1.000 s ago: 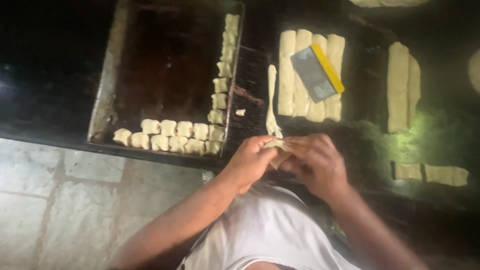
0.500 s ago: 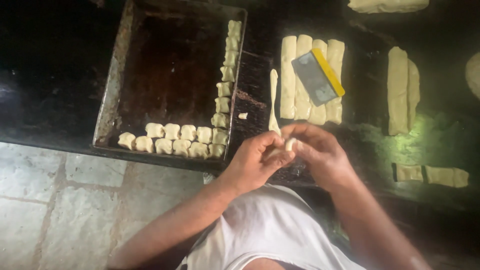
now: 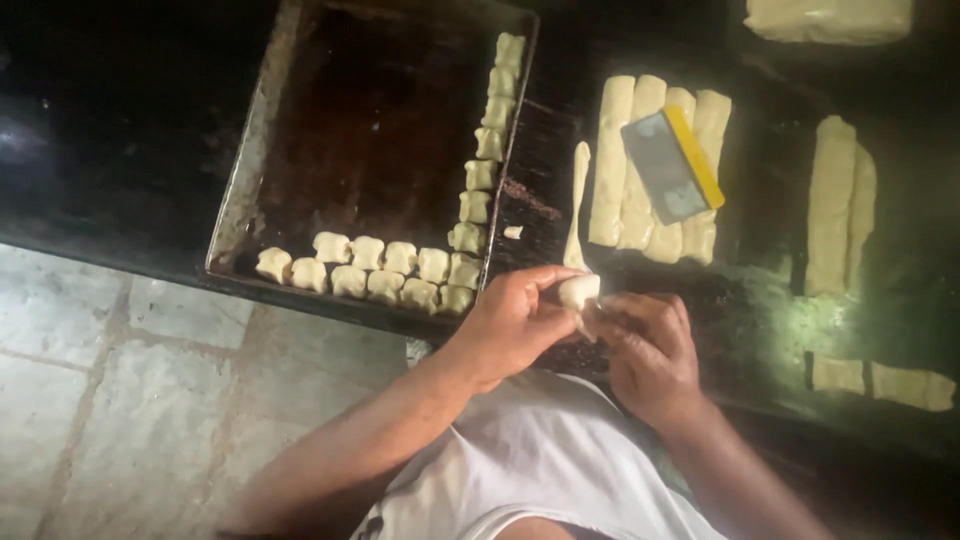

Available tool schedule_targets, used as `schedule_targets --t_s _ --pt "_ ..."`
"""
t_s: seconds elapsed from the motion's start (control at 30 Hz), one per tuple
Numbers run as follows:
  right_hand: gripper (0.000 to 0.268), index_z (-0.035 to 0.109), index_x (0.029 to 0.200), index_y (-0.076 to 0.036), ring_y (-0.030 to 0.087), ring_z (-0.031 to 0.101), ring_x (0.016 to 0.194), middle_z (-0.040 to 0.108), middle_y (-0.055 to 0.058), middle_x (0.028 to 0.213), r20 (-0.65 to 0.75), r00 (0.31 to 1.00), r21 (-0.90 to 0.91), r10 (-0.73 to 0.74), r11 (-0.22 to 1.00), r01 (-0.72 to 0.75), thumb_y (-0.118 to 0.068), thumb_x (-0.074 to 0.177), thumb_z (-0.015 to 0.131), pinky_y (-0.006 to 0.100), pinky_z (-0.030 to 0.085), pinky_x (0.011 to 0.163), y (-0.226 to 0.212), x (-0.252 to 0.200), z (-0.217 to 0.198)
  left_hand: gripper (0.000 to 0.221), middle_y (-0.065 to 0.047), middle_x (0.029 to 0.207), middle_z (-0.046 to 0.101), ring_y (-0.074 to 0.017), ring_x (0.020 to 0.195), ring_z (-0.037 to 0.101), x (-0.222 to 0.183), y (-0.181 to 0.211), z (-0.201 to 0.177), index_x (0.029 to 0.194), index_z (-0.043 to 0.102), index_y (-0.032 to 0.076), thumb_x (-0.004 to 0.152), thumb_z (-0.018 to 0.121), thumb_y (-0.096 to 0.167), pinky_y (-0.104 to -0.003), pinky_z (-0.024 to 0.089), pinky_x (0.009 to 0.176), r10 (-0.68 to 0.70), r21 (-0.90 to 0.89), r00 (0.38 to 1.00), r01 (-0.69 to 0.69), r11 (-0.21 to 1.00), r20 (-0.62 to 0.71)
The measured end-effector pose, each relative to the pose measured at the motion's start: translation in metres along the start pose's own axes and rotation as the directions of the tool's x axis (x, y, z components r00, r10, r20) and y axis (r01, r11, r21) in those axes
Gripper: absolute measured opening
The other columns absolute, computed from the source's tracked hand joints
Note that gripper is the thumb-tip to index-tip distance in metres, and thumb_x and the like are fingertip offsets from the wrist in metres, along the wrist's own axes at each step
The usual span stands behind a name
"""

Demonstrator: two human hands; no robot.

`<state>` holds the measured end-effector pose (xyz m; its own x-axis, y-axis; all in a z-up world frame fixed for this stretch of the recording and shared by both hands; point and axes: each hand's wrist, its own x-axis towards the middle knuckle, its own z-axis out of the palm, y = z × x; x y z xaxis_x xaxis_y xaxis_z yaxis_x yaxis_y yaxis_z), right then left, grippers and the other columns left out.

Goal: Manually fold and shape small pieces of dough and place them into a baking tray.

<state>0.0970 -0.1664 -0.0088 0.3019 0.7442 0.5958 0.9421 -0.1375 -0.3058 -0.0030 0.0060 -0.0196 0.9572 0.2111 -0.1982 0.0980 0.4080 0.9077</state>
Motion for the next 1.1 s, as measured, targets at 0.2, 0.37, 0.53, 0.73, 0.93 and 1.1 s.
schedule_targets --t_s 0.2,0.37,0.53,0.73,0.93,1.1 --pt "0.027 0.076 0.107 -0.006 0.030 0.071 0.107 0.073 0.011 0.114 0.120 0.946 0.141 0.300 0.938 -0.315 0.008 0.085 0.066 0.038 0.058 0.092 0.045 -0.006 0.035 0.033 -0.010 0.103 0.080 -0.0118 0.090 0.074 0.023 -0.009 -0.015 0.122 0.070 0.000 0.092 0.076 0.012 -0.024 0.058 0.078 0.266 0.461 0.949 -0.163 0.872 -0.168" --pt "0.020 0.073 0.101 -0.003 0.038 0.067 0.105 0.071 0.016 0.111 0.210 0.955 0.010 0.211 0.976 -0.218 -0.005 0.081 0.075 0.044 0.054 0.091 0.042 0.002 0.053 0.039 -0.018 0.106 0.077 -0.0212 0.093 0.078 0.058 -0.035 -0.007 0.131 0.064 0.000 0.094 0.069 0.013 -0.031 0.060 0.078 0.362 0.498 0.887 -0.185 0.847 -0.286" --pt "0.028 0.071 0.101 0.000 0.041 0.067 0.099 0.070 0.019 0.106 0.372 0.915 -0.102 0.157 0.987 -0.127 -0.008 0.075 0.068 0.046 0.055 0.085 0.064 -0.011 0.055 0.037 -0.025 0.109 0.073 -0.0371 0.102 0.073 0.087 -0.077 -0.003 0.125 0.067 -0.002 0.091 0.073 0.009 -0.041 0.059 0.086 0.623 0.715 0.755 -0.319 0.622 -0.205" --pt "0.016 0.077 0.094 -0.006 0.030 0.072 0.075 0.076 0.012 0.083 0.815 0.490 -0.062 0.310 0.887 -0.458 -0.018 0.087 0.069 0.043 0.055 0.071 0.077 0.011 -0.001 0.029 -0.017 0.096 0.077 -0.0249 0.085 0.077 0.080 -0.063 -0.003 0.115 0.072 0.002 0.088 0.072 0.011 -0.034 0.058 0.073 0.378 0.547 0.882 -0.175 0.818 -0.282" --pt "0.025 0.077 0.096 0.004 0.016 0.069 0.072 0.076 0.009 0.080 0.661 0.525 0.377 0.536 0.367 -0.850 -0.018 0.096 0.066 0.032 0.054 0.066 0.086 -0.026 -0.018 0.027 -0.013 0.092 0.078 -0.0185 0.082 0.077 0.072 -0.060 0.000 0.114 0.071 0.001 0.088 0.072 0.008 -0.031 0.058 0.072 0.327 0.490 0.901 -0.156 0.857 -0.284" --pt "0.018 0.074 0.107 -0.002 0.017 0.075 0.089 0.078 0.006 0.095 0.382 0.608 0.515 0.696 0.386 -0.765 -0.009 0.090 0.073 0.029 0.059 0.081 0.039 -0.005 -0.028 0.028 -0.009 0.093 0.078 -0.0131 0.082 0.076 0.051 -0.038 0.019 0.114 0.071 0.001 0.087 0.071 0.005 -0.029 0.059 0.073 0.323 0.427 0.920 -0.207 0.880 -0.220"
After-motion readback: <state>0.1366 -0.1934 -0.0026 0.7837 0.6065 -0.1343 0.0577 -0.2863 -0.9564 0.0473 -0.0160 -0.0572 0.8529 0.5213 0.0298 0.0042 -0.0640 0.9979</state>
